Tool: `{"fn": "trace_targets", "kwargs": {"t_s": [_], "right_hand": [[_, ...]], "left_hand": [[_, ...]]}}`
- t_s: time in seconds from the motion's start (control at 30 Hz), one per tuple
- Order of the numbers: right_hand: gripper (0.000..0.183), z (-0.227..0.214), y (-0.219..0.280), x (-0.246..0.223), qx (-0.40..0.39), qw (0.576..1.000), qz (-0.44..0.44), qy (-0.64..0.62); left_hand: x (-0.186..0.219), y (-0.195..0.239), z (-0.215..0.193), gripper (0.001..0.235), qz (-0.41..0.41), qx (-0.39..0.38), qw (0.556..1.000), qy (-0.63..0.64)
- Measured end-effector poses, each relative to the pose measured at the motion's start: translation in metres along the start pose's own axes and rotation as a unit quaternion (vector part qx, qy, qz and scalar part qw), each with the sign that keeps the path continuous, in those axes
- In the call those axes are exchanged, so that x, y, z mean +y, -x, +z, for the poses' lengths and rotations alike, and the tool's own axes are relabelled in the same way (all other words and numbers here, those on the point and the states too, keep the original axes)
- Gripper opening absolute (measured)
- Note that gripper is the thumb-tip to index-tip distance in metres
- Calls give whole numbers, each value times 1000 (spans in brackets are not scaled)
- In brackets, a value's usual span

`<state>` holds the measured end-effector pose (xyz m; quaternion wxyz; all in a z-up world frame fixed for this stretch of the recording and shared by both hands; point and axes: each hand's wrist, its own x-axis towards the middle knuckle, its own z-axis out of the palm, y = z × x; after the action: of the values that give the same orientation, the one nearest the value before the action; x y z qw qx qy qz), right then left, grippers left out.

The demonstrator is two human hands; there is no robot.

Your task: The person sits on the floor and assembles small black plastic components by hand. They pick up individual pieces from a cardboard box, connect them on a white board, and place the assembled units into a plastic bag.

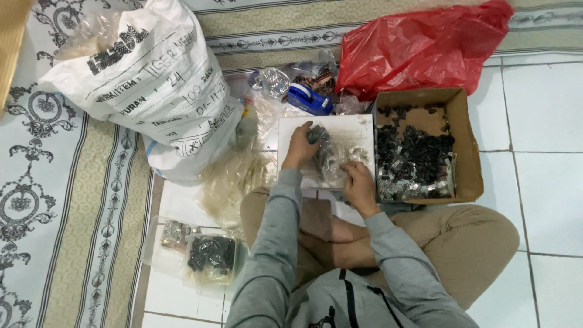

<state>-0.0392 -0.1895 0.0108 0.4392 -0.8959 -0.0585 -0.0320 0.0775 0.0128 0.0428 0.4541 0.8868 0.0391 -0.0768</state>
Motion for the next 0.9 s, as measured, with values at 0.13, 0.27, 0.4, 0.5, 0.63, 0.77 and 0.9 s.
{"fn": "trace_targets", "kwargs": {"t_s": [0.13, 0.27, 0.4, 0.5, 0.63, 0.77, 0.9], "right_hand": [[40, 1, -2, 2, -5, 1000, 8, 4], [40, -2, -2, -2, 3, 1000, -4, 12], [40, 2, -3, 3, -2, 1000, 13, 28], [38, 2, -3, 1, 2, 1000, 5, 28], [37, 7, 5, 8, -3, 999, 6, 37], [34, 11, -7, 9, 12, 998, -12, 67], [37, 4, 1, -1, 2, 998, -4, 59]], "left_hand": [[-6, 8, 3, 77, -3, -13, 1000, 8], [2, 15, 7, 71, 6, 140, 989, -40], [25, 45, 32, 54, 109, 92, 951, -273], [-26, 50, 60, 72, 208, 18, 922, -324], [-13, 48, 29, 73, 124, -46, 931, -341], [-3, 48, 39, 77, 143, -24, 932, -332], [-22, 51, 44, 74, 218, -8, 918, -330]]}}
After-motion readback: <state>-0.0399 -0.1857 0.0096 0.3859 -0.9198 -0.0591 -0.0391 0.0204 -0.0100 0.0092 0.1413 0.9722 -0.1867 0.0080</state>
